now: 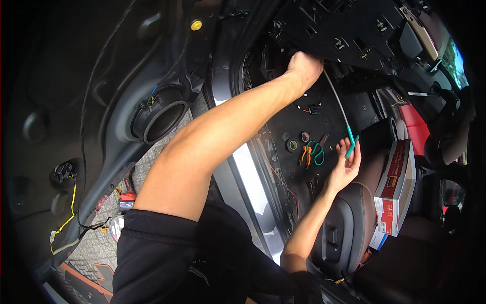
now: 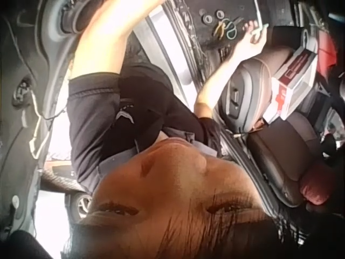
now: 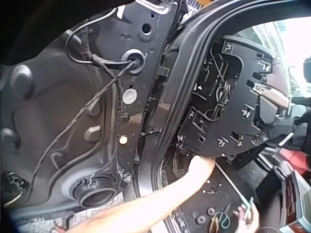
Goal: Connect and secure electrical wiring and a control module inside a vehicle's dashboard area.
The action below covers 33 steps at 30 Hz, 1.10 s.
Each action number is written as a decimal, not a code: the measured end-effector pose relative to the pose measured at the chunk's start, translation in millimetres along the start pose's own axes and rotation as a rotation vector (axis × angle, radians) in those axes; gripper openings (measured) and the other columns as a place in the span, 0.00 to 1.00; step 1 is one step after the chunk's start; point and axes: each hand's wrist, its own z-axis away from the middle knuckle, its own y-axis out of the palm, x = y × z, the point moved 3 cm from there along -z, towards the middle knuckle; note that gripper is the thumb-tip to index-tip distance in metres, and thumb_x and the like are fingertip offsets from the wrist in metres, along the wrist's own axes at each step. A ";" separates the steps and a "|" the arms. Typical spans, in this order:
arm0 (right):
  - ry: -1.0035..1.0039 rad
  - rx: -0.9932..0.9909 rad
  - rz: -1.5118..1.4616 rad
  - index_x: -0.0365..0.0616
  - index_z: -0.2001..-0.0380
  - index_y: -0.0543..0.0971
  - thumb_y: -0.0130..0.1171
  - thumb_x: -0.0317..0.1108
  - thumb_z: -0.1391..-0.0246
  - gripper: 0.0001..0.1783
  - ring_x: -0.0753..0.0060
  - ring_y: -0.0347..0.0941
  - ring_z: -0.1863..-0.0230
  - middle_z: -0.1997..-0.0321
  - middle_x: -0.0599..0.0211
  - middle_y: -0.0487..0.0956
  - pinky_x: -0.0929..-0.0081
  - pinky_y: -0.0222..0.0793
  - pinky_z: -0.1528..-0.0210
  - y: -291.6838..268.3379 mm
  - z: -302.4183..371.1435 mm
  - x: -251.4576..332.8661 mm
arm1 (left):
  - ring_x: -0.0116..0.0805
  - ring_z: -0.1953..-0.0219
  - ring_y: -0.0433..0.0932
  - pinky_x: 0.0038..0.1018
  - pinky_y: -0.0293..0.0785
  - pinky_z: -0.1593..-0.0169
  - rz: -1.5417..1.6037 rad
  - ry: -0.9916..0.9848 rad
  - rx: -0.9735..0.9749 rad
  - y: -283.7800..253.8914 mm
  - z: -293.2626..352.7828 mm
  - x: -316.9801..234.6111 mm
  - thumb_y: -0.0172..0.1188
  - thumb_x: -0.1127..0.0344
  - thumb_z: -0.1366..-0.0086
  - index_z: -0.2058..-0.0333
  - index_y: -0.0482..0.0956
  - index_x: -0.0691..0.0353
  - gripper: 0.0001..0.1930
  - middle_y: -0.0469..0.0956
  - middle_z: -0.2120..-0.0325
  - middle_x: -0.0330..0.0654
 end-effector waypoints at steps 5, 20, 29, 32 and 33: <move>-0.344 -0.080 0.495 0.36 0.57 0.85 0.64 0.29 0.36 0.09 0.82 0.75 0.71 0.61 0.67 0.79 0.87 0.68 0.76 -9.8 -18.0 13.4 | 0.35 0.50 0.84 0.35 0.84 0.62 0.039 -0.019 -0.022 13.0 -4.8 -1.6 0.60 0.65 0.36 0.48 0.83 0.58 0.18 0.83 0.50 0.38; 0.006 0.089 0.089 0.30 0.35 0.66 0.56 0.29 0.31 0.26 0.63 0.82 0.51 0.48 0.44 0.82 0.75 0.83 0.57 -13.0 -25.7 10.1 | 0.35 0.54 0.84 0.28 0.82 0.64 0.062 -0.034 0.062 32.3 -14.8 -6.0 0.63 0.66 0.39 0.56 0.86 0.59 0.13 0.84 0.55 0.37; 0.117 -0.142 0.127 0.37 0.55 0.74 0.64 0.34 0.35 0.14 0.86 0.65 0.80 0.76 0.71 0.76 0.89 0.58 0.81 -12.4 -43.6 3.7 | 0.35 0.67 0.86 0.35 0.79 0.79 0.045 -0.023 -0.092 30.8 -12.4 -5.4 0.63 0.67 0.42 0.58 0.88 0.58 0.13 0.86 0.62 0.37; 0.068 -0.153 0.061 0.39 0.53 0.69 0.61 0.33 0.33 0.14 0.86 0.65 0.82 0.73 0.66 0.78 0.89 0.57 0.83 -8.5 -43.2 5.5 | 0.36 0.57 0.86 0.29 0.84 0.67 0.038 -0.023 -0.080 23.4 -7.7 -3.6 0.64 0.69 0.42 0.58 0.88 0.60 0.13 0.85 0.58 0.39; 0.085 -0.099 -0.023 0.38 0.53 0.69 0.60 0.33 0.33 0.13 0.86 0.65 0.83 0.72 0.65 0.78 0.89 0.57 0.83 -6.8 -42.4 5.1 | 0.36 0.58 0.86 0.29 0.84 0.67 0.052 -0.027 -0.075 21.2 -6.5 -3.4 0.64 0.69 0.42 0.58 0.88 0.60 0.13 0.85 0.58 0.39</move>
